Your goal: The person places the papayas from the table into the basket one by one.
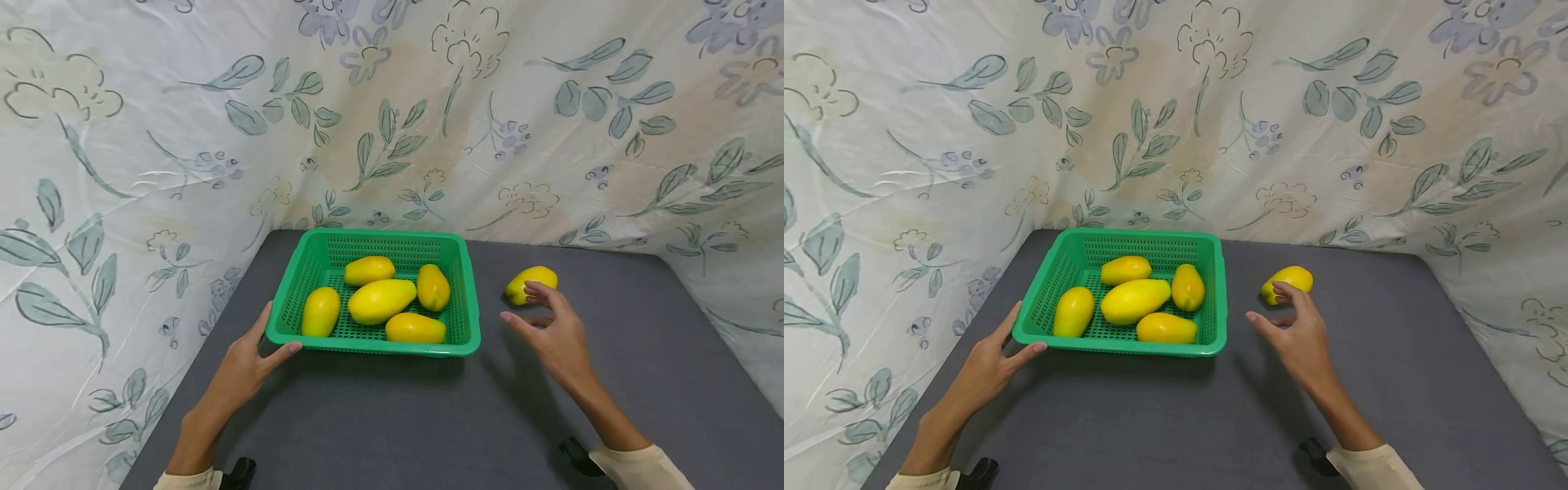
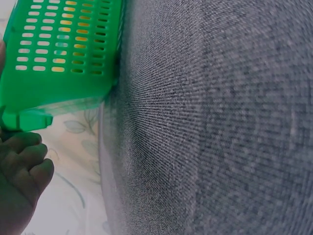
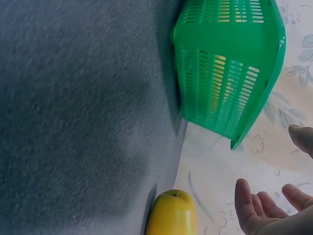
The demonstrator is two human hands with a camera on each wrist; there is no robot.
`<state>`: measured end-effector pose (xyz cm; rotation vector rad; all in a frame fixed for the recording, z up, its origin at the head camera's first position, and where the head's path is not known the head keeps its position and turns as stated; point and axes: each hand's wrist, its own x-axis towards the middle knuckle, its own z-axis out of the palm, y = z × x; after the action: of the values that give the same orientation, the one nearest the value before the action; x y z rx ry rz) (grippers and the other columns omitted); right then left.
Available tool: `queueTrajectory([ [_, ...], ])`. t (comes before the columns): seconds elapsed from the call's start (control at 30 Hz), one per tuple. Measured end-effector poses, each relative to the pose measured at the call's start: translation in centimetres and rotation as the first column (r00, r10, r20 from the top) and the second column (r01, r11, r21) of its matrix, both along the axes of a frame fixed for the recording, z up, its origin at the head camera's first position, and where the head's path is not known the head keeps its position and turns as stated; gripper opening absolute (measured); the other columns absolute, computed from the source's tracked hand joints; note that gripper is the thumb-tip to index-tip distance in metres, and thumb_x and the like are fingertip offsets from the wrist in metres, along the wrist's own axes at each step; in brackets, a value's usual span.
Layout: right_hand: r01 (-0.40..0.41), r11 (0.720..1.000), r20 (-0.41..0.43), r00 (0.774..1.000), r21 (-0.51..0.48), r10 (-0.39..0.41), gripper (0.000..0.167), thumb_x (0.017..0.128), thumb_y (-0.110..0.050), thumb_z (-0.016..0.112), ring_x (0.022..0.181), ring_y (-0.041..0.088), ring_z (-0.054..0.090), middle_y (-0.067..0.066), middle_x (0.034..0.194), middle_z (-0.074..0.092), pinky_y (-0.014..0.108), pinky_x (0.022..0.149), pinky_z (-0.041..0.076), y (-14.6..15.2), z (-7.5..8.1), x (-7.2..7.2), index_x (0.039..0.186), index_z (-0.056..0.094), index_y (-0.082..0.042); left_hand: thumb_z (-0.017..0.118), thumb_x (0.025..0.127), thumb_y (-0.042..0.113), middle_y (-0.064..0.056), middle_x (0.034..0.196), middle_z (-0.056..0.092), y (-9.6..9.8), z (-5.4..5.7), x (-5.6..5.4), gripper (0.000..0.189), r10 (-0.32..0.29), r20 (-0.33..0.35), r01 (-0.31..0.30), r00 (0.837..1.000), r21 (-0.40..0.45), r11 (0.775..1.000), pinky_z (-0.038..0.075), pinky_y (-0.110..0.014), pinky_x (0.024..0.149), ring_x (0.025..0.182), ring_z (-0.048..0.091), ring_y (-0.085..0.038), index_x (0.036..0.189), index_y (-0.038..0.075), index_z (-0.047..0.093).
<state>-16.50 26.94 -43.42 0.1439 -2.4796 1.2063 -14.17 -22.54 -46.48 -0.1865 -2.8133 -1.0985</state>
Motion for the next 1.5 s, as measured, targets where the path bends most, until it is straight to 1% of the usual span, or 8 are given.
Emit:
queueTrajectory([
  [0.1,0.012,1.000,0.012,1.000,0.007,-0.012,0.073,0.093,-0.028,0.085,0.122,0.027,0.058,0.016,0.149,0.055,0.003,0.079,0.047,0.5,-0.1,-0.2,0.154,0.051,-0.007,0.072,0.102,0.045,-0.027,0.170,0.031,0.0,0.1,0.0,0.099,0.000,0.005,0.000,1.000,0.003,1.000,0.038,-0.072,0.113,0.149,0.040,-0.052,0.172,0.011,0.011],
  [0.2,0.022,1.000,0.026,0.999,0.013,-0.022,0.073,0.094,-0.028,0.085,0.120,0.032,0.061,0.018,0.150,0.054,0.002,0.077,0.047,1.0,-0.2,-0.3,0.155,0.050,-0.006,0.072,0.101,0.045,-0.026,0.170,0.030,0.1,0.2,0.0,0.099,0.000,0.010,0.000,1.000,0.007,1.000,0.037,-0.072,0.114,0.150,0.039,-0.052,0.172,0.011,0.011],
  [0.7,0.079,0.994,0.067,0.994,0.077,-0.084,0.080,0.094,-0.032,0.084,0.129,0.045,0.056,0.027,0.151,0.050,-0.001,0.076,0.040,3.3,-1.3,-1.6,0.155,0.046,0.001,0.072,0.101,0.047,-0.025,0.172,0.025,0.2,0.6,0.0,0.102,0.007,0.052,-0.008,0.999,0.021,1.000,0.035,-0.073,0.115,0.152,0.035,-0.052,0.172,0.011,0.009],
  [0.77,0.085,0.993,0.078,0.993,0.087,-0.092,0.083,0.094,-0.033,0.084,0.130,0.045,0.055,0.027,0.152,0.048,0.007,0.080,0.047,3.5,-1.4,-1.7,0.157,0.044,0.001,0.072,0.101,0.048,-0.025,0.173,0.024,0.1,0.7,0.0,0.102,0.009,0.062,-0.010,0.998,0.022,1.000,0.035,-0.073,0.115,0.152,0.034,-0.052,0.172,0.012,0.008],
  [0.87,0.083,0.991,0.101,0.991,0.103,-0.094,0.089,0.094,-0.035,0.084,0.132,0.047,0.052,0.029,0.154,0.046,0.037,0.093,0.056,3.7,-1.6,-2.0,0.161,0.038,0.001,0.071,0.101,0.049,-0.025,0.173,0.024,0.1,0.7,0.0,0.102,0.010,0.069,-0.012,0.998,0.024,1.000,0.034,-0.073,0.116,0.153,0.033,-0.052,0.172,0.012,0.008],
  [0.93,0.082,0.990,0.120,0.988,0.111,-0.095,0.093,0.093,-0.038,0.084,0.133,0.048,0.050,0.030,0.156,0.043,0.059,0.097,0.051,3.8,-1.6,-2.2,0.163,0.035,0.000,0.071,0.101,0.049,-0.025,0.173,0.023,0.1,0.8,0.1,0.102,0.011,0.070,-0.013,0.997,0.024,1.000,0.034,-0.073,0.115,0.153,0.033,-0.052,0.172,0.012,0.007],
  [1.0,0.081,0.990,0.136,0.986,0.119,-0.098,0.096,0.094,-0.041,0.083,0.133,0.050,0.049,0.033,0.157,0.040,0.070,0.099,0.045,3.9,-1.7,-2.4,0.164,0.032,0.000,0.071,0.101,0.049,-0.024,0.173,0.024,0.1,0.9,0.1,0.102,0.011,0.071,-0.013,0.997,0.025,1.000,0.034,-0.073,0.115,0.153,0.034,-0.052,0.172,0.013,0.008],
  [1.5,0.086,0.985,0.150,0.983,0.151,-0.109,0.109,0.093,-0.044,0.083,0.135,0.055,0.042,0.039,0.157,0.032,0.074,0.096,0.042,4.7,-2.4,-4.1,0.168,0.018,0.000,0.071,0.101,0.048,-0.025,0.172,0.025,0.1,0.6,0.0,0.101,0.012,0.058,-0.014,0.998,0.022,1.000,0.035,-0.072,0.115,0.152,0.035,-0.052,0.172,0.012,0.008],
])
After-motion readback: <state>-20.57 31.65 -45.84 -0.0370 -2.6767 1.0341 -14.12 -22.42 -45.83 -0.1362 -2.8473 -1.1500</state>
